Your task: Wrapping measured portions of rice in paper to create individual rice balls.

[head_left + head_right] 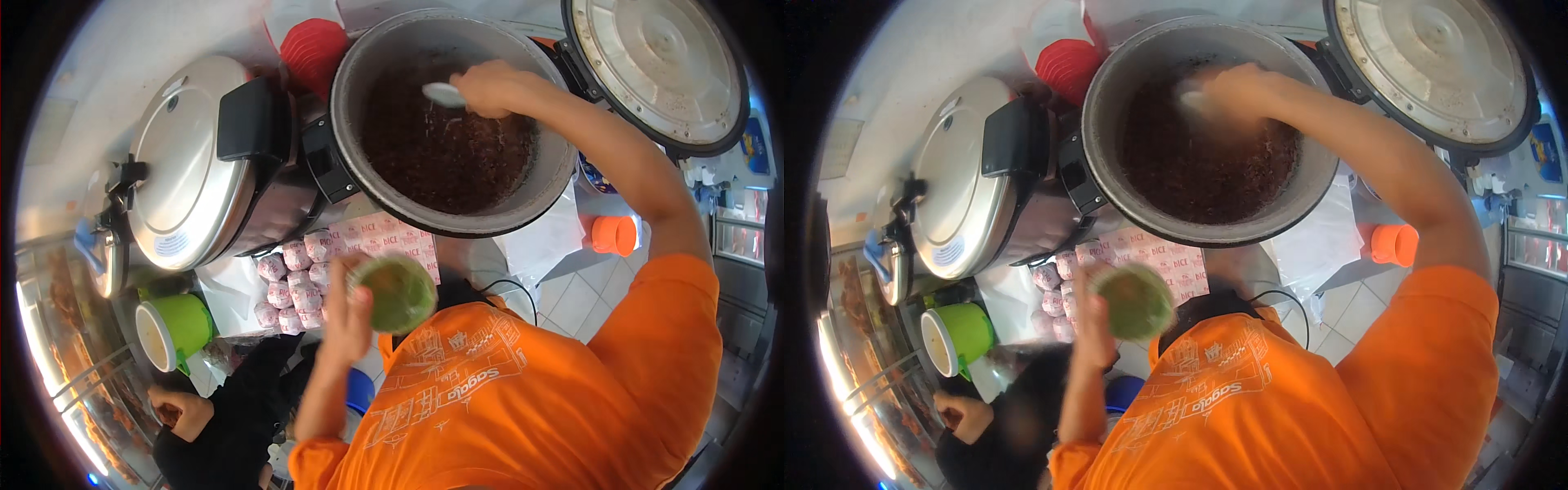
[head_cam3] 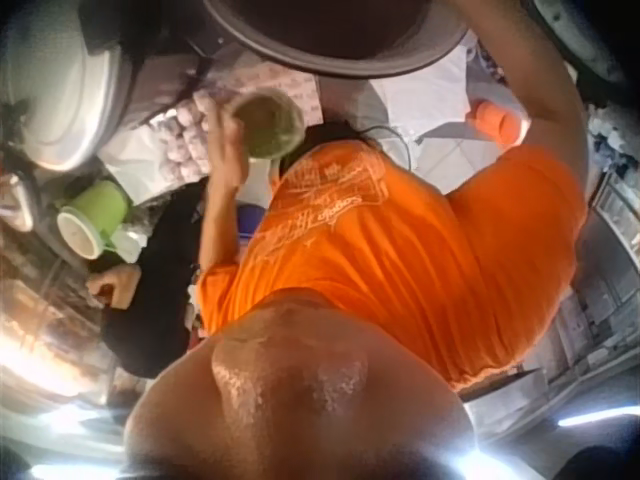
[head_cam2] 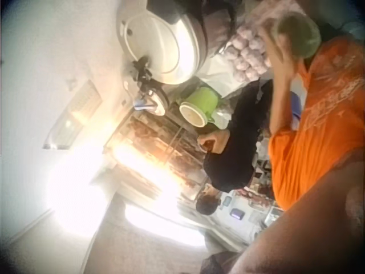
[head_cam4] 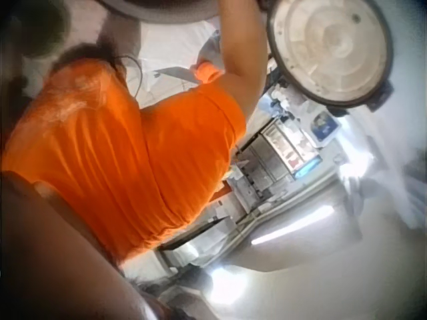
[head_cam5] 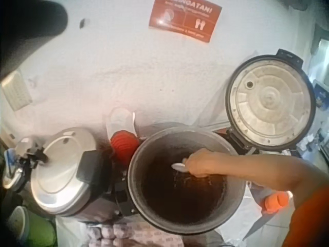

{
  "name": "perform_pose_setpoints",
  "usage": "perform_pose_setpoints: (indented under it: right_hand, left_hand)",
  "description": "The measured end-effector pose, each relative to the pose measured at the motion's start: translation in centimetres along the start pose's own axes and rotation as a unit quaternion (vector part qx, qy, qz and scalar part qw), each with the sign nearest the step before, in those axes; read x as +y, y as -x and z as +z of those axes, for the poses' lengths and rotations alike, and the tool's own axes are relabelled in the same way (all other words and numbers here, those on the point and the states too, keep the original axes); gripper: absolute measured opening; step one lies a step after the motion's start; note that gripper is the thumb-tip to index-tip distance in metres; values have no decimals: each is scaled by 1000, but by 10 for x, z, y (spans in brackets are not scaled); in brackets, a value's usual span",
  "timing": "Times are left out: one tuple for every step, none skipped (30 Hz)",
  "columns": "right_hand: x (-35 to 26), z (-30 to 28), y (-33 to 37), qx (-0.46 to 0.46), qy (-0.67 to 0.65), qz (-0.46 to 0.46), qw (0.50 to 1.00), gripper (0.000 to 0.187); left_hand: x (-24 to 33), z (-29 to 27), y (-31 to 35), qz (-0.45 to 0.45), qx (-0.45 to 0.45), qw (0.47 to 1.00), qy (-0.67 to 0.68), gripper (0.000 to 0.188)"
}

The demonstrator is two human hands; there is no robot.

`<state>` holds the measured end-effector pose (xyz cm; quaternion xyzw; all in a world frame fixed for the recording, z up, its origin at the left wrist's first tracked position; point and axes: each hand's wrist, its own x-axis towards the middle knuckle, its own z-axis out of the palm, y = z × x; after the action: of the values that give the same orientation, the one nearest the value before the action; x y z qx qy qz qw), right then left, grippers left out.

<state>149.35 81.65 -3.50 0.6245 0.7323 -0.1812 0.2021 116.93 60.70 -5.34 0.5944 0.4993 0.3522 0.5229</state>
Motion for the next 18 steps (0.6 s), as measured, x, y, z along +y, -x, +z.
perform_pose_setpoints:
  right_hand:
    - [11, -6, 21, 26, -25, 1, 999, 31]
    - [24, -12, 48, 55, -49, 5, 997, 28]
    - [27, -16, 71, 125, -50, 4, 991, 27]
    - [30, -14, 87, 193, -51, -7, 980, 26]
    - [33, -2, 101, 271, -83, -10, 959, 25]
    - [39, 10, 119, 346, -113, -5, 931, 24]
    - [36, 22, 136, 401, -245, 2, 883, 23]
    - [34, 38, 154, 441, -374, 17, 816, 22]
    - [34, 70, 162, 533, -479, 28, 697, 25]
    - [34, 108, 164, 611, -565, 45, 553, 29]
    - [18, 129, 161, 640, -605, 70, 469, 34]
    - [-1, 147, 159, 665, -632, 105, 384, 40]
    - [-13, 171, 156, 648, -658, 101, 370, 48]
    - [-27, 194, 147, 658, -644, 112, 374, 57]
    - [-45, 199, 148, 629, -680, 97, 363, 65]
    - [-65, 200, 150, 572, -737, 136, 332, 69]
    - [-78, 207, 146, 569, -738, 167, 322, 68]
    - [-82, 211, 143, 580, -725, 145, 342, 68]
  left_hand:
    - [26, -6, -33, 62, -19, 997, -47, 69]
    - [51, -5, -68, 127, -27, 987, -92, 61]
    - [76, -6, -95, 142, -49, 978, -146, 55]
    - [93, -3, -121, 152, -62, 966, -202, 49]
    - [100, 7, -148, 213, -37, 933, -289, 40]
    - [106, 26, -174, 247, -25, 889, -386, 43]
    - [105, 45, -200, 249, -50, 849, -463, 45]
    - [96, 65, -226, 248, -83, 804, -535, 47]
    - [80, 83, -250, 252, -128, 766, -577, 46]
    - [57, 103, -274, 262, -177, 724, -613, 46]
    - [30, 106, -289, 275, -228, 671, -650, 44]
    - [6, 114, -299, 292, -284, 615, -676, 43]
    - [-10, 126, -299, 292, -291, 610, -677, 43]
    - [-20, 135, -297, 261, -332, 609, -671, 43]
    - [-26, 142, -296, 232, -375, 605, -662, 42]
    - [-27, 148, -296, 234, -385, 597, -663, 42]
    - [-24, 153, -292, 209, -398, 590, -671, 43]
    - [-21, 157, -286, 183, -408, 584, -678, 43]
